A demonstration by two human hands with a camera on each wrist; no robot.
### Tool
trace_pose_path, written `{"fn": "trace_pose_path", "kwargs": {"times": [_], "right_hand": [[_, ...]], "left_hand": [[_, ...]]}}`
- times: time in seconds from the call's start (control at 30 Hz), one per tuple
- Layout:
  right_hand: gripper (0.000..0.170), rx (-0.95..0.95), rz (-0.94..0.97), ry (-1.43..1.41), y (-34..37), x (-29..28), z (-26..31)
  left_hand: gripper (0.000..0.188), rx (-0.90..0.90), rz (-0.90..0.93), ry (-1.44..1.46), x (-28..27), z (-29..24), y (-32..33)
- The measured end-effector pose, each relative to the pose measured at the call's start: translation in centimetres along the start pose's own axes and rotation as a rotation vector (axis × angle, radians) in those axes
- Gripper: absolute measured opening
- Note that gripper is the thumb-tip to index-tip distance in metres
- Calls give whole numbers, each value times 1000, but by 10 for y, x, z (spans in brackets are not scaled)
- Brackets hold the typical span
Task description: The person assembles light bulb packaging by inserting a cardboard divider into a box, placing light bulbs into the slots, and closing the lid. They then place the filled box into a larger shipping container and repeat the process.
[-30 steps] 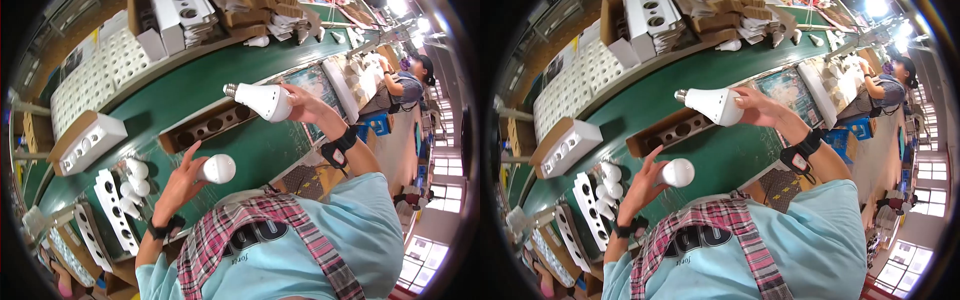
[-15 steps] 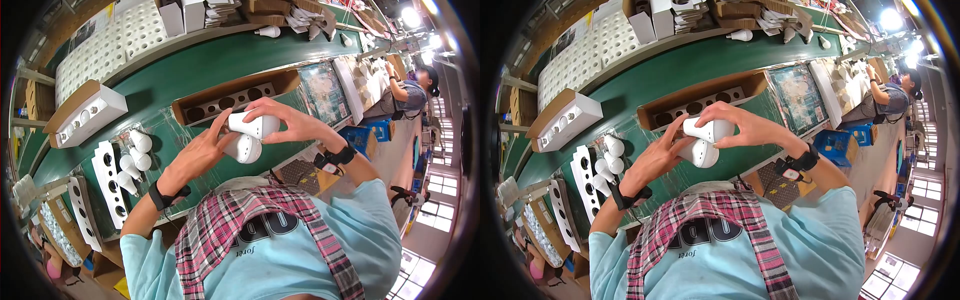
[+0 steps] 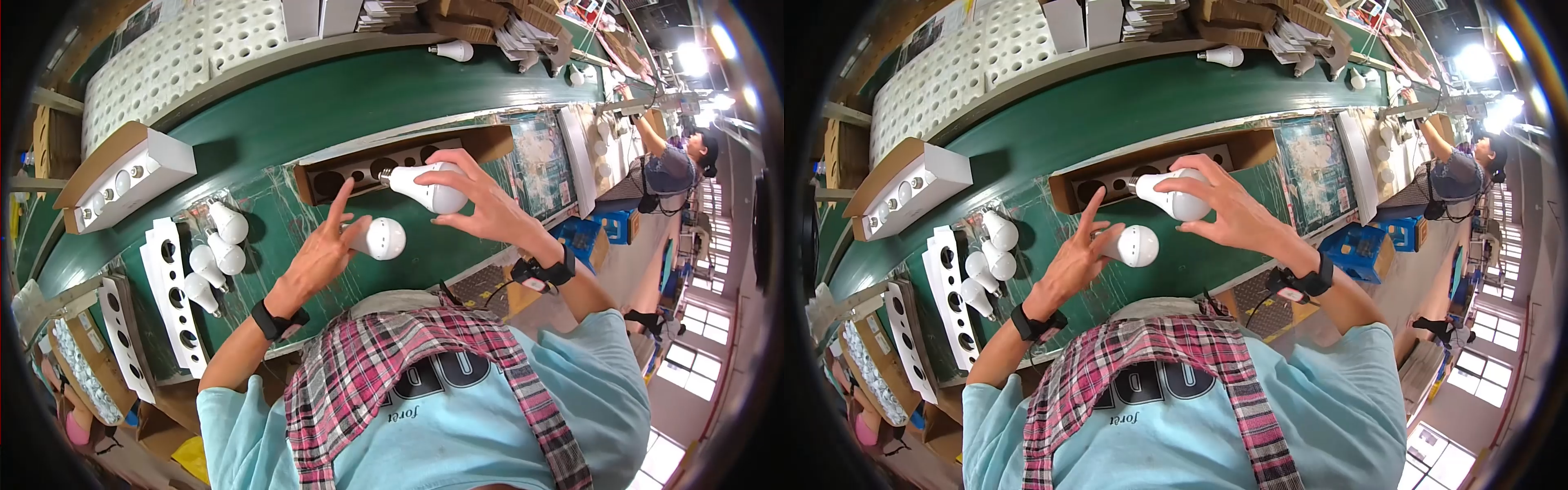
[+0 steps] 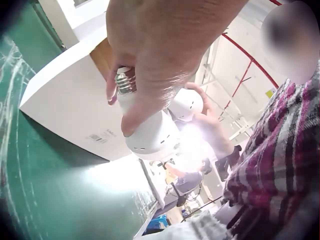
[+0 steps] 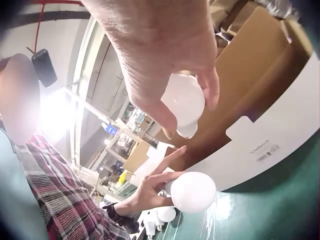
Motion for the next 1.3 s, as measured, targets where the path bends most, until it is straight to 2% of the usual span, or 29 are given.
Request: {"fn": "trace_pose_path", "kwargs": {"times": [0.13,0.23,0.33,0.43,0.53,0.63,0.73,0.77,0.87,0.97,1.07,1.1,1.2,1.23,1.3], "right_hand": [[53,18,39,-52,-16,12,-11],[46,139,141,-110,-29,21,-26],[48,288,98,-113,-42,35,-28],[50,251,-13,31,-56,57,-30],[45,320,11,80,-73,69,-33],[42,386,106,-44,-91,70,-14],[42,267,11,38,-105,85,-20],[43,427,140,15,-106,85,-24],[46,365,127,95,-107,93,-19],[50,125,-125,154,-105,129,-57],[54,297,202,188,-114,119,-43],[47,231,92,165,-106,119,-43],[52,324,-205,352,-78,89,-16],[59,237,-315,276,-66,70,-8],[61,277,-80,-74,-41,43,1]], "left_hand": [[59,-36,17,-80,13,21,13],[58,15,6,-128,17,25,13],[57,-24,11,-52,14,23,11],[59,-21,0,-49,10,22,9],[59,19,-31,-39,10,26,8],[59,26,-34,-43,9,26,9],[59,29,-41,-30,10,30,9],[59,31,-44,-21,10,30,9],[60,37,-34,-3,7,29,8],[62,32,-22,4,7,28,8],[62,2,-36,45,5,26,8],[61,-15,-43,88,0,24,5],[59,-86,-124,210,-4,17,1],[59,-117,-155,253,-4,15,1],[59,-87,-180,336,-9,5,-9]]}}
Point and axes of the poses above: each hand's wrist, its own y-axis away from the middle knuckle, its own x-axis out of the palm, z = x × y, the point moved 2 cm from there along -y, towards the middle knuckle, and after that the axes turned 12 degrees about x, right-handed, at the moved point
